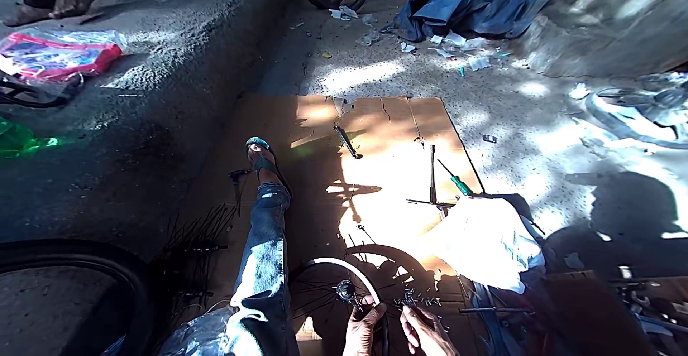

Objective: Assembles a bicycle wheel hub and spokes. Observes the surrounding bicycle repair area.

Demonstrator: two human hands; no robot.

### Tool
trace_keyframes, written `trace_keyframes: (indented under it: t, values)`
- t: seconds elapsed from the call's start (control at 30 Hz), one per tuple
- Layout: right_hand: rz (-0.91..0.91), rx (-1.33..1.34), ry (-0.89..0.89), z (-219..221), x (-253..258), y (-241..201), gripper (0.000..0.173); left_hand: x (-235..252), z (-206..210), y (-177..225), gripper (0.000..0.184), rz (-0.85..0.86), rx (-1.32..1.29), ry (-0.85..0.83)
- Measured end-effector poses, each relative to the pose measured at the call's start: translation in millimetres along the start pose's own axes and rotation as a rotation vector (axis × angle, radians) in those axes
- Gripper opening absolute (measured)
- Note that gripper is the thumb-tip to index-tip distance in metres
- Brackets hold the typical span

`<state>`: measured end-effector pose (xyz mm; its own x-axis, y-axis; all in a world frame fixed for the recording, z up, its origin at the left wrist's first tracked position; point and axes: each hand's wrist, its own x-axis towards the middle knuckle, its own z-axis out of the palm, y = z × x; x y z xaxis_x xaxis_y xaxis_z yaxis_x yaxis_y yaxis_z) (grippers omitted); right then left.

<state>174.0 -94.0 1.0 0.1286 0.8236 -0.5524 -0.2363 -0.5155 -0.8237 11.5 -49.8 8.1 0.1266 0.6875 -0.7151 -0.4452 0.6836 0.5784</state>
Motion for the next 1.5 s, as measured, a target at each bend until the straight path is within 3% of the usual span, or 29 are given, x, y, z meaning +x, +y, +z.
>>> trace_keyframes:
  t: [0.07, 0.13, 0.2, 0.27, 0.33, 0.43, 0.57, 0.67, 0.8, 0.93, 1.03, 1.17, 1.3, 1.4, 1.5]
  values:
    - [-0.042, -0.118, 0.076, -1.5, -0.2, 1.5, 0.033, -1.2, 0.7, 0.1, 0.033, -0.002, 0.004, 0.003]
    - [-0.104, -0.641, 0.184, -11.1, 5.0, 2.8, 0.025, -1.0, 1.9, 0.3, 0.034, -0.003, 0.009, 0.008]
    - [-0.086, -1.043, 0.189, -17.1, 10.6, 5.4, 0.028, -0.7, 0.4, -1.0, 0.032, 0.000, 0.017, 0.007]
    - [0.000, -1.244, 0.162, -20.0, 14.1, 4.1, 0.034, -0.1, 1.3, 1.2, 0.025, -0.024, 0.040, 0.030]
    - [-0.032, -1.312, 0.163, -21.8, 14.4, -1.1, 0.033, 2.3, 2.6, 7.2, 0.040, -0.095, 0.090, 0.090]
    - [-0.263, -1.196, 0.194, -21.1, 23.4, -5.4, 0.029, 8.9, -2.4, 9.7, 0.052, -0.153, 0.115, 0.116]
    - [-0.034, -0.744, -0.103, 5.2, 27.1, -40.5, 0.059, 6.4, -5.0, 12.8, 0.051, -0.171, 0.140, 0.120]
    - [-0.029, -0.872, -0.204, 17.2, 34.0, -40.3, 0.075, 4.4, -9.9, 14.1, 0.047, -0.126, 0.089, 0.169]
    - [-0.021, -0.915, -0.234, 20.4, 32.2, -39.1, 0.071, -0.3, -13.4, 25.3, 0.038, -0.033, -0.187, 0.170]
    - [0.027, -0.729, -0.300, 24.4, 7.4, -45.8, 0.067, 3.8, -11.4, 34.7, 0.040, -0.011, -0.051, 0.286]
    - [0.053, -0.734, -0.340, 25.6, -7.5, -42.6, 0.066, 4.6, -14.7, 40.4, 0.047, -0.015, 0.052, 0.330]
    - [0.053, -0.896, -0.395, 20.2, -12.8, -31.4, 0.058, 7.5, -20.7, 45.8, 0.032, -0.094, -0.112, 0.270]
    - [-0.035, -0.867, -0.464, 10.4, -8.4, -25.5, 0.050, 13.1, -22.6, 40.1, 0.019, -0.157, -0.061, 0.245]
    - [0.077, -0.876, -0.398, 4.7, 0.6, -23.6, 0.065, 17.3, -23.2, 37.2, 0.023, -0.173, -0.031, 0.232]
    - [0.097, -0.886, -0.149, 3.6, 20.2, -20.5, 0.069, 17.9, -23.5, 37.1, 0.024, -0.172, -0.014, 0.236]
